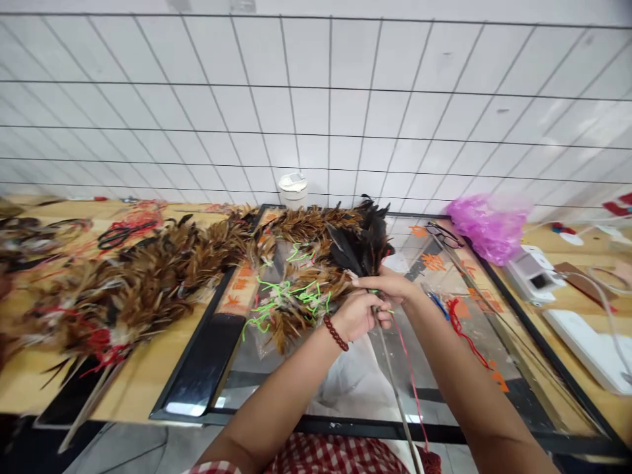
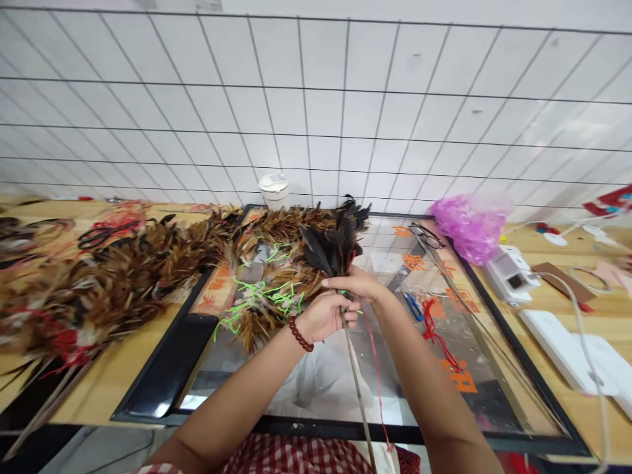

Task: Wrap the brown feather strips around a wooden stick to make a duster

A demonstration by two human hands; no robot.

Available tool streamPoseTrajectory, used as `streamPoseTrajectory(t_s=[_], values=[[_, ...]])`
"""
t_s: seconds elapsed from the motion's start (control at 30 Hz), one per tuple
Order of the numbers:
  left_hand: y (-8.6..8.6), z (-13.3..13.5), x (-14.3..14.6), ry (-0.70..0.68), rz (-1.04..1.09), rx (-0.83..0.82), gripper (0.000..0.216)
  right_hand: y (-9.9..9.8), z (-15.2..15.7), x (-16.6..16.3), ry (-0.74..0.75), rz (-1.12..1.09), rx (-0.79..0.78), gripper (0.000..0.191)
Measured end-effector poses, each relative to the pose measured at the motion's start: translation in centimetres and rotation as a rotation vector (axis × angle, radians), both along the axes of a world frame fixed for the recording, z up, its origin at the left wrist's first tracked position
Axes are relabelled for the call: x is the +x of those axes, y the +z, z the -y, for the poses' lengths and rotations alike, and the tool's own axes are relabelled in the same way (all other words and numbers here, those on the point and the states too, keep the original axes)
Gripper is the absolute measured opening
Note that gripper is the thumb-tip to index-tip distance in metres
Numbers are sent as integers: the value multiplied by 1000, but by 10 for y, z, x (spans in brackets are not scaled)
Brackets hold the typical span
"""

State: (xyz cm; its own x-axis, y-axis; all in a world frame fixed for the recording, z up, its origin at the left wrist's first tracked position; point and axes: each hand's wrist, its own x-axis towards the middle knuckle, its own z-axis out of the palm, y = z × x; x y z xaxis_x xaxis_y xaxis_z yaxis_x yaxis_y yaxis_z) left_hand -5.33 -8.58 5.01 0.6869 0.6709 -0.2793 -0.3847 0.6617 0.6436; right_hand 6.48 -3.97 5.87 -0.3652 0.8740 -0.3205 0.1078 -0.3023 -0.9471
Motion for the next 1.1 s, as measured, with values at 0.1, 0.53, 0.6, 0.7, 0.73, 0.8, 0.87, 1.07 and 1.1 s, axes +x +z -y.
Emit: streamPoseTrajectory(t_s=[0.1,0.53,0.6,0.7,0.73,0.8,0.87,1.07,1.1], values=[[4,2,-9,-35,-266,159,16,-3,2,-6,-129,-29,8,32],[25,-78,-224,306,-2032,588,35,-20,-3,12,-275,-50,55,33],[10,-86,-231,252,-2016,528,34,-22,-1,11,-267,-54,49,37],[2,-87,-232,319,-1993,546,19,-21,1,12,-285,-80,37,44],[5,-85,-230,363,-1986,559,17,-20,2,12,-297,-89,25,45],[16,-76,-219,520,-1825,577,19,-18,0,12,-315,-114,-3,46],[28,-61,-194,717,-1349,561,22,-16,-4,12,-315,-154,-14,47],[24,-15,-63,428,-448,363,36,-11,-20,1,-330,-206,-70,41],[16,-12,-45,410,-445,339,38,-10,-20,-2,-320,-223,-100,43]])
